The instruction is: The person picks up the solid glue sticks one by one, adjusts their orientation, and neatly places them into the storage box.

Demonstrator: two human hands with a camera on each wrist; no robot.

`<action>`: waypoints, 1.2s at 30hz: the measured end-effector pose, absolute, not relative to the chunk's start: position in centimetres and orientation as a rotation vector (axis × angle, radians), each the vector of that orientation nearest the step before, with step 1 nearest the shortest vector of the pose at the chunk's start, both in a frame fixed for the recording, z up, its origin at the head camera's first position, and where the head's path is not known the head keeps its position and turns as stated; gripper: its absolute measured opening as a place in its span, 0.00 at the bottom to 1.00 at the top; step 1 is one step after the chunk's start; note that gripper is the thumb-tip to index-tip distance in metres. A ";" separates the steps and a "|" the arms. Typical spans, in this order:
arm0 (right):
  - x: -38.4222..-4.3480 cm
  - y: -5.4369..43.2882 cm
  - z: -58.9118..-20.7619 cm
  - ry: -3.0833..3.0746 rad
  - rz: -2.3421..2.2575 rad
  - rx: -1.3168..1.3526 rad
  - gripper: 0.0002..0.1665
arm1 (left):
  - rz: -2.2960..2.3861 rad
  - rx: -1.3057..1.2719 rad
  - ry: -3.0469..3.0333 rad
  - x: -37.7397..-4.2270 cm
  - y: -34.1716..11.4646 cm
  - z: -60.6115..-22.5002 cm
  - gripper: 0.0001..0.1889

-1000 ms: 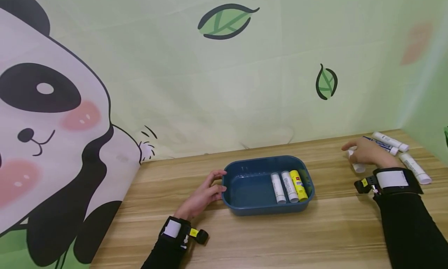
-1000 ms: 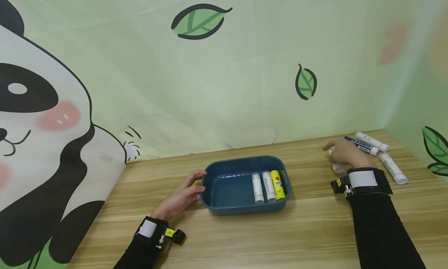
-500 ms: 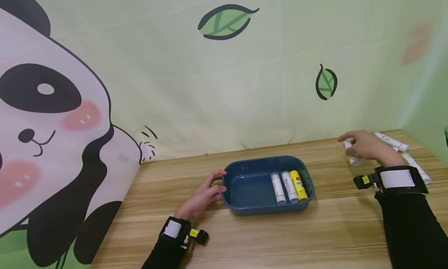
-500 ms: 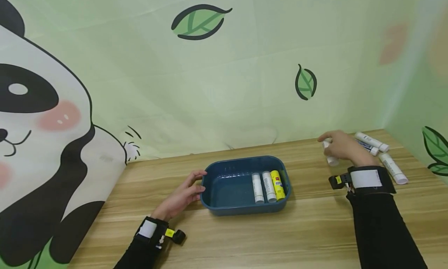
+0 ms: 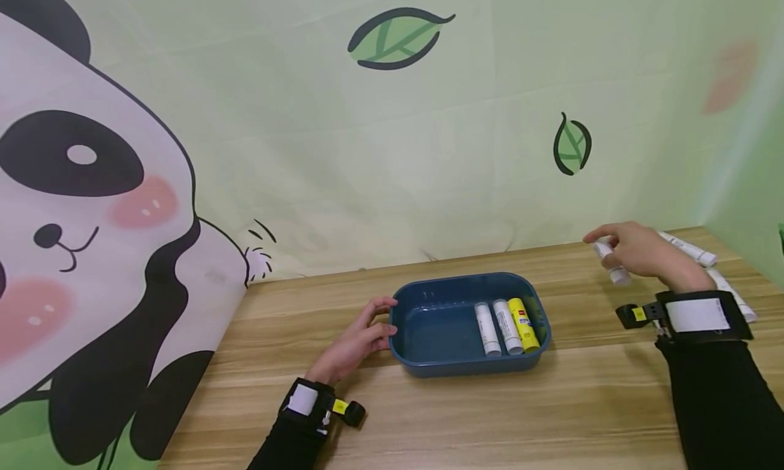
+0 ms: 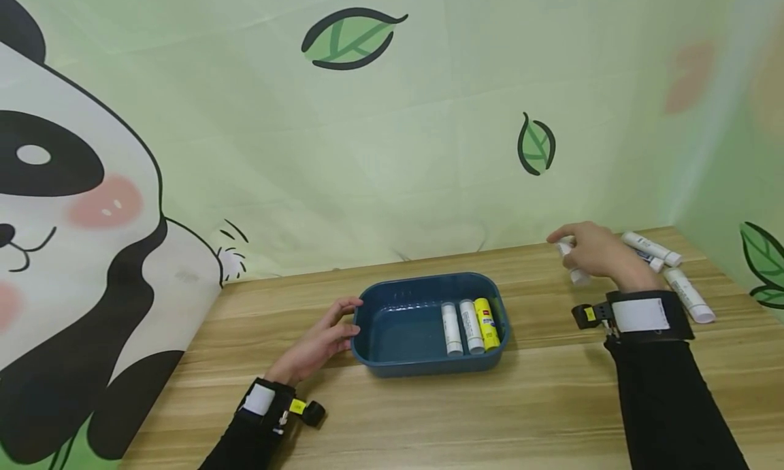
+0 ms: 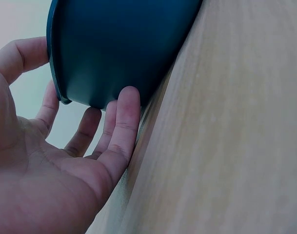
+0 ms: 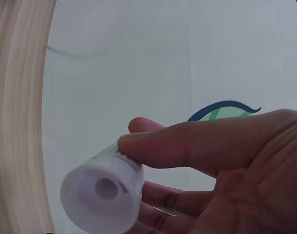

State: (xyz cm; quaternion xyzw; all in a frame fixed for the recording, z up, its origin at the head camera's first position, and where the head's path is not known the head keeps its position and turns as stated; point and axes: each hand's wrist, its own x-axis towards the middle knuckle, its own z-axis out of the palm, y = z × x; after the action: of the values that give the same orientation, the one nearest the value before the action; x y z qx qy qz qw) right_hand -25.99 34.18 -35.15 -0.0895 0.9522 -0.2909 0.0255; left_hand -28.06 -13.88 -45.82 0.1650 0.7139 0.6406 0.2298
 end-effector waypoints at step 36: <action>-24.8 30.9 -33.1 2.947 -0.891 -0.346 0.24 | 1.763 0.443 1.960 -28.0 -13.9 -45.7 0.25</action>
State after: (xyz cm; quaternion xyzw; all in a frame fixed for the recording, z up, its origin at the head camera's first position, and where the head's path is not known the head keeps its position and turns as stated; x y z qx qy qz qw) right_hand -24.82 30.90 -33.08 -0.1115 0.9510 -0.2875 0.0217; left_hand -27.96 -13.87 -45.67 0.1613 0.7133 0.6415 0.2319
